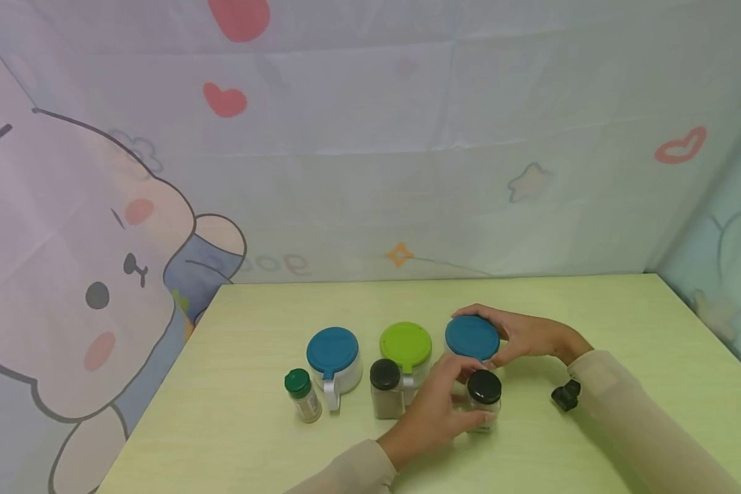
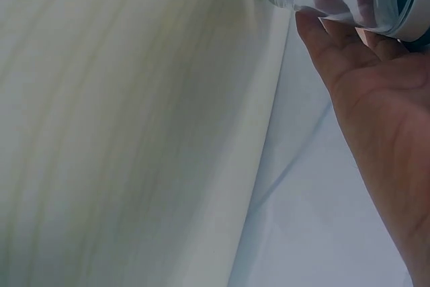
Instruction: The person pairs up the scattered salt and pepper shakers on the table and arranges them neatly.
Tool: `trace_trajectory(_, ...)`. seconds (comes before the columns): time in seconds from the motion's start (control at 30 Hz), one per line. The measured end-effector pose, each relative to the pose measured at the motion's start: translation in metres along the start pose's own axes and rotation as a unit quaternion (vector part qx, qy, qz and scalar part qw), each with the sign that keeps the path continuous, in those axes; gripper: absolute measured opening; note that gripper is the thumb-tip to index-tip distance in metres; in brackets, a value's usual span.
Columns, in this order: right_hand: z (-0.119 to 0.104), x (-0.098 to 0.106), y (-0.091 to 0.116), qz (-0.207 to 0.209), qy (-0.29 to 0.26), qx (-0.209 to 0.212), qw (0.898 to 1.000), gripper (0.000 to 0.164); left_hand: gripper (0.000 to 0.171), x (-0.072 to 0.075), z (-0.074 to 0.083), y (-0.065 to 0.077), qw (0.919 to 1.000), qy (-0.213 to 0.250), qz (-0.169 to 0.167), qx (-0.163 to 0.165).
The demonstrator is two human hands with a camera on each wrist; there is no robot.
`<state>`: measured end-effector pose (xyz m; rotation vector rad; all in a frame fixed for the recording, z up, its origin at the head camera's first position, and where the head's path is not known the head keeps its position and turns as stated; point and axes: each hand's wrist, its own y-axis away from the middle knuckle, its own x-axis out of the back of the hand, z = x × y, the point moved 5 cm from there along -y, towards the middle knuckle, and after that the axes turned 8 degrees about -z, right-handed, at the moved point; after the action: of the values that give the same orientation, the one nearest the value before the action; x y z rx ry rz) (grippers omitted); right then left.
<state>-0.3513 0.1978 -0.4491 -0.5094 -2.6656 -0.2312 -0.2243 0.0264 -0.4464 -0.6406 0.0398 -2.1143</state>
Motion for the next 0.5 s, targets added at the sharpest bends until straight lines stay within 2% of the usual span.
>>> trace_trajectory(0.17, 0.000, 0.000, 0.002, 0.004, -0.003, 0.001, 1.000, 0.090, 0.060, 0.001, 0.001, 0.000, 0.9999, -0.008, 0.002, 0.005)
trace_trajectory(0.3, -0.002, 0.001, 0.003, 0.005, 0.002, 0.023, 1.000, 0.088, 0.060, 0.004, 0.003, 0.002, 0.9998, 0.002, 0.000, 0.017)
trace_trajectory(0.5, -0.010, 0.004, 0.007, 0.035, 0.043, 0.039, 0.998, 0.075, 0.065, 0.016, 0.009, 0.005, 0.9996, 0.016, -0.002, 0.025)
